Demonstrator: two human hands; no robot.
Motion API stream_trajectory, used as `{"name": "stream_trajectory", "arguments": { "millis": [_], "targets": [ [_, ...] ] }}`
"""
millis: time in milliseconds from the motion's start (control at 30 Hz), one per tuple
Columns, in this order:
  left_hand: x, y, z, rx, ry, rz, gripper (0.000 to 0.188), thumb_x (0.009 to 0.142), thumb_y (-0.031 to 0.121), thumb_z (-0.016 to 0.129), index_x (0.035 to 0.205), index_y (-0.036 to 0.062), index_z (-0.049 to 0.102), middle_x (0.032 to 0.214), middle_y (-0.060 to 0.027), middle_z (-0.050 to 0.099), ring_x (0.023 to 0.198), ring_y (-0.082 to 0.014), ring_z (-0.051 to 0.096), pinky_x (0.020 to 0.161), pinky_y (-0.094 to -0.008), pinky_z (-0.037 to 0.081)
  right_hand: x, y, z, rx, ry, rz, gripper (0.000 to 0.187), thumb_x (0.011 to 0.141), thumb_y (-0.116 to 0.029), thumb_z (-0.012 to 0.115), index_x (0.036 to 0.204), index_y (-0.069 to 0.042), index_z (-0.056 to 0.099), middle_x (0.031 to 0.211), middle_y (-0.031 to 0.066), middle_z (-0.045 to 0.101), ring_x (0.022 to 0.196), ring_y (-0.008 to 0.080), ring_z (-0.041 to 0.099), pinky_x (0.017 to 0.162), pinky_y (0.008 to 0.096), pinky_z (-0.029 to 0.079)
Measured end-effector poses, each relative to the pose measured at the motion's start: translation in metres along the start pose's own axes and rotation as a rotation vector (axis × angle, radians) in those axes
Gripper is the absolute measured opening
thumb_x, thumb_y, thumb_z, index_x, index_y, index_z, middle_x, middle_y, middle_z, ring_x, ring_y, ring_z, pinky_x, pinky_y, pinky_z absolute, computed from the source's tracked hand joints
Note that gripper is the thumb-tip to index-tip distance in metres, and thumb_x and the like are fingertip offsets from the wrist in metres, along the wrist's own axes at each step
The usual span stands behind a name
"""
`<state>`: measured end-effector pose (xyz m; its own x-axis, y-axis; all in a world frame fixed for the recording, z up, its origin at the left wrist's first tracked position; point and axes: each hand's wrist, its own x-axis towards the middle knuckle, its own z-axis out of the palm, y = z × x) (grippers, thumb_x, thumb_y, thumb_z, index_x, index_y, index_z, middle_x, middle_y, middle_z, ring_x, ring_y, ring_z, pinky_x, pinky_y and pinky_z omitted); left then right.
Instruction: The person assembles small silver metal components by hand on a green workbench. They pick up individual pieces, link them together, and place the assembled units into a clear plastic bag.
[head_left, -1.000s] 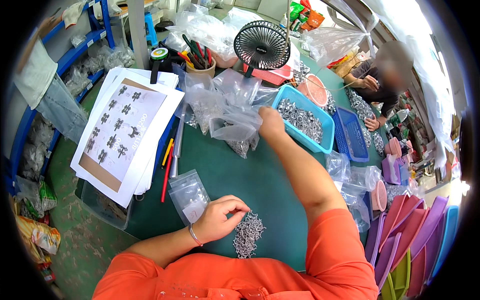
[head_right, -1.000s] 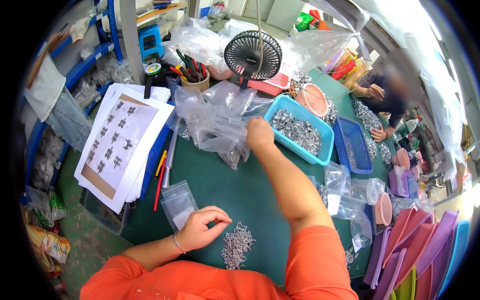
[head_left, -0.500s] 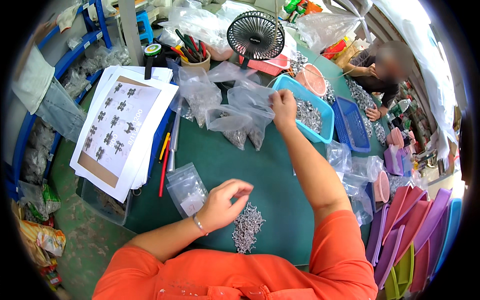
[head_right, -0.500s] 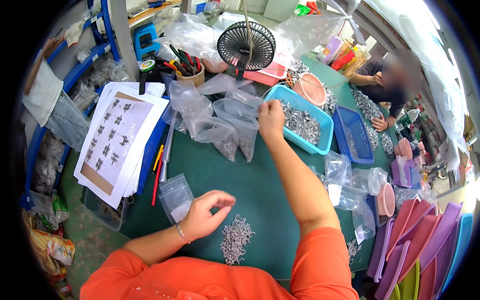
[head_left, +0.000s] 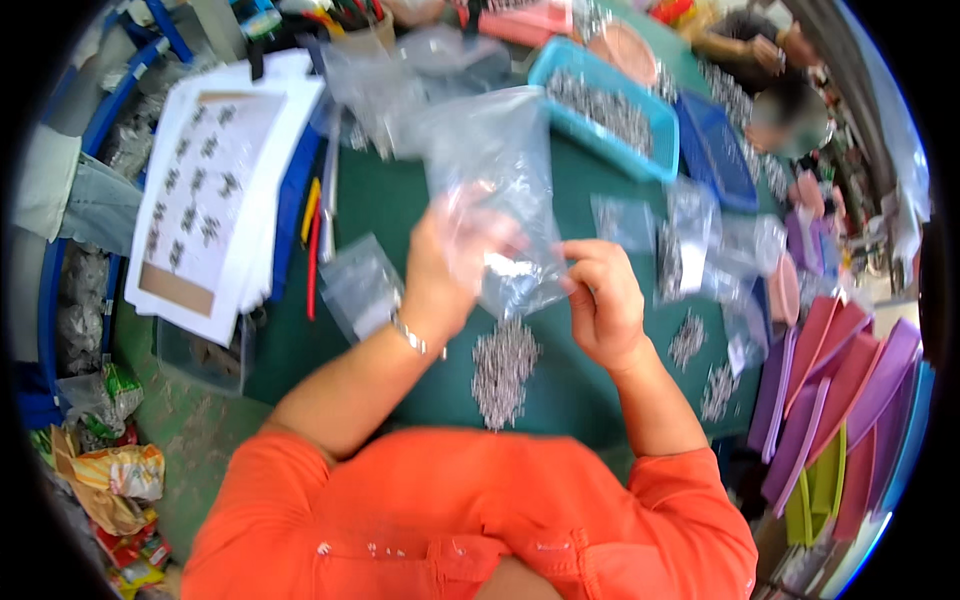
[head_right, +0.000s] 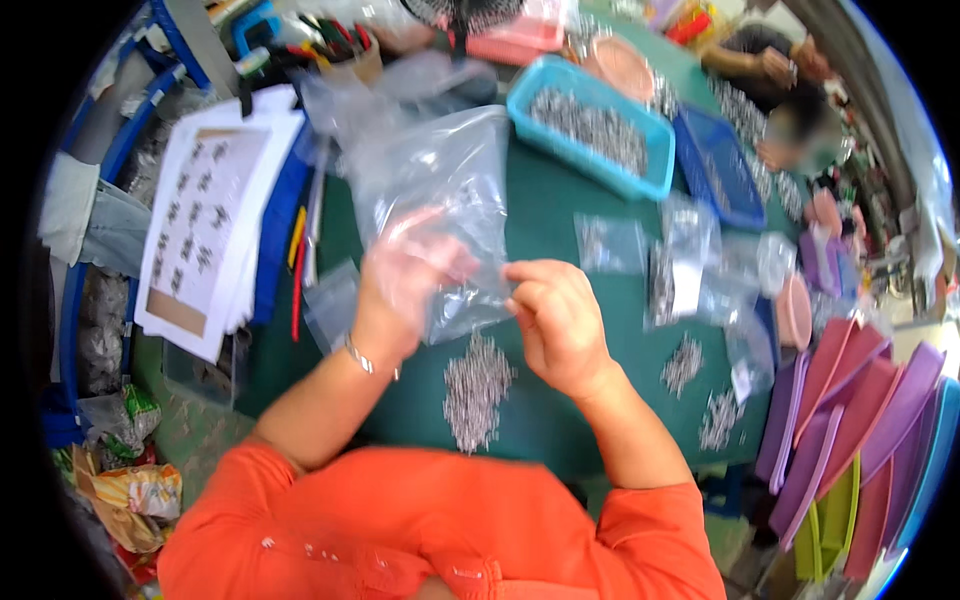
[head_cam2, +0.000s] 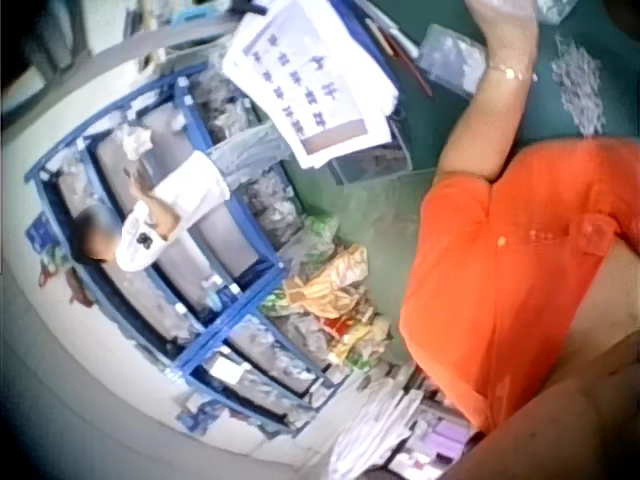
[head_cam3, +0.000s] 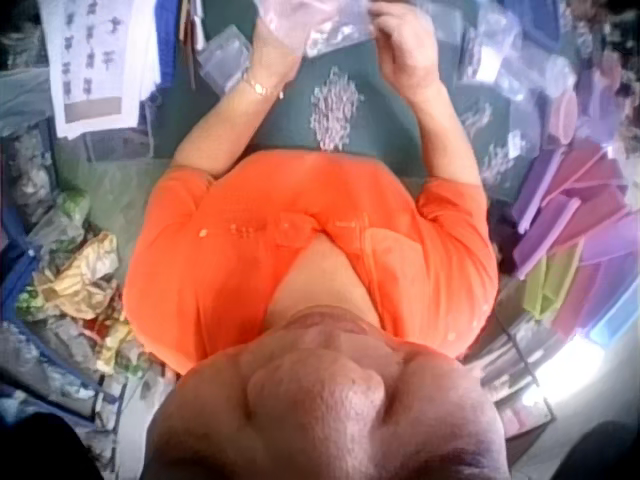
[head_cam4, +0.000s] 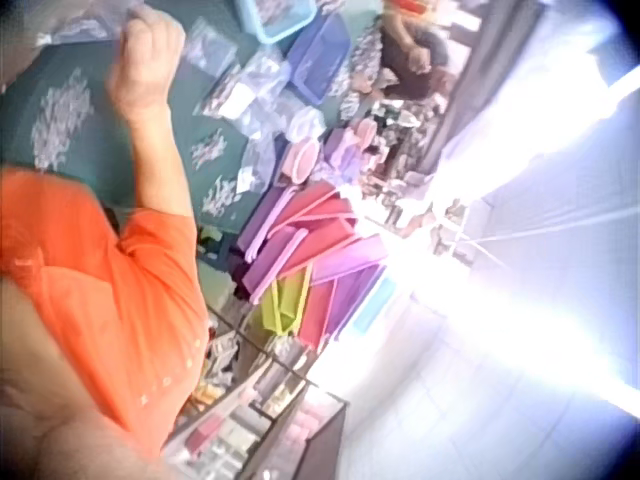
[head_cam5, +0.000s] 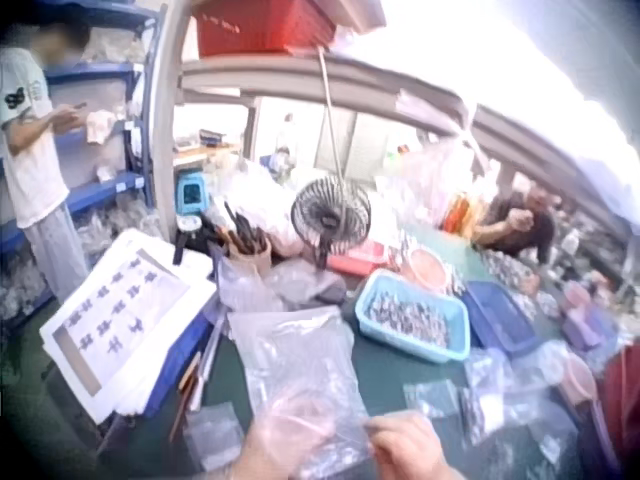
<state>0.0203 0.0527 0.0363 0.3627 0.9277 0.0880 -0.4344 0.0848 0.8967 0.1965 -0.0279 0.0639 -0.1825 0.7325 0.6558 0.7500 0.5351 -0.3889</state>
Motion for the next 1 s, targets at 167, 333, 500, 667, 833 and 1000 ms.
{"name": "stream_trajectory", "arguments": {
  "millis": [167, 333, 500, 667, 833, 1000],
  "targets": [
    [0.006, 0.017, 0.003, 0.321, 0.086, 0.273, 0.019, 0.091, 0.003, 0.061, 0.11, -0.0007, 0.062, 0.084, -0.0003, 0.064, 0.063, -0.0024, 0.055, 0.053, -0.0203, 0.046, -0.077, -0.044, 0.0, 0.065, -0.33, 0.274, 0.073, 0.073, -0.042, 0.081, 0.126, 0.0, 0.053, 0.141, 0.0238, 0.047, 0.128, 0.042, 0.046, 0.107, 0.0519, 0.036],
    [0.012, 0.026, 0.039, 1.126, -0.336, 0.639, 0.032, 0.076, 0.0, 0.061, 0.108, 0.0034, 0.066, 0.088, -0.0149, 0.064, 0.072, -0.03, 0.063, 0.068, -0.0367, 0.052, -0.085, -0.055, 0.04, -0.048, -0.509, 0.215, 0.07, 0.067, -0.05, 0.079, 0.125, -0.015, 0.061, 0.145, 0.0193, 0.04, 0.127, 0.0483, 0.038, 0.108, 0.0591, 0.029],
    [0.015, -0.032, 0.026, 1.403, -0.535, 0.283, 0.054, 0.072, 0.001, 0.066, 0.125, 0.0015, 0.054, 0.108, -0.0191, 0.059, 0.1, -0.0372, 0.059, 0.084, -0.0447, 0.05, -0.092, -0.047, 0.061, -0.038, -0.251, 0.084, 0.028, 0.072, -0.024, 0.077, 0.093, -0.01, 0.066, 0.111, 0.0086, 0.059, 0.1, 0.0336, 0.052, 0.089, 0.0479, 0.041],
    [-0.001, -0.043, 0.012, 1.443, -0.552, 0.203, 0.068, 0.071, -0.003, 0.065, 0.136, 0.0001, 0.044, 0.122, -0.0227, 0.05, 0.115, -0.0409, 0.05, 0.094, -0.0468, 0.046, -0.098, -0.039, 0.059, -0.029, -0.08, 0.1, 0.02, 0.071, -0.012, 0.076, 0.088, -0.009, 0.066, 0.097, 0.004, 0.062, 0.082, 0.0253, 0.056, 0.073, 0.036, 0.046],
    [-0.011, -0.05, -0.008, 1.454, -0.493, 0.443, 0.062, 0.072, -0.01, 0.058, 0.132, -0.0013, 0.045, 0.119, -0.0216, 0.051, 0.11, -0.0401, 0.052, 0.093, -0.0457, 0.047, -0.086, -0.04, 0.056, 0.23, 0.146, 0.539, 0.015, 0.074, -0.007, 0.075, 0.087, -0.002, 0.068, 0.09, 0.0091, 0.066, 0.079, 0.0261, 0.062, 0.073, 0.0329, 0.052],
    [-0.008, -0.043, 0.001, 1.348, -0.394, 0.424, 0.035, 0.081, -0.001, 0.062, 0.115, 0.0023, 0.055, 0.102, -0.0166, 0.058, 0.097, -0.0375, 0.058, 0.082, -0.0434, 0.05, -0.067, -0.032, 0.04, 1.159, 0.224, 1.393, 0.022, 0.083, -0.01, 0.073, 0.101, 0.001, 0.067, 0.092, 0.0069, 0.069, 0.076, 0.0143, 0.066, 0.066, 0.0265, 0.053]
  ]
}}
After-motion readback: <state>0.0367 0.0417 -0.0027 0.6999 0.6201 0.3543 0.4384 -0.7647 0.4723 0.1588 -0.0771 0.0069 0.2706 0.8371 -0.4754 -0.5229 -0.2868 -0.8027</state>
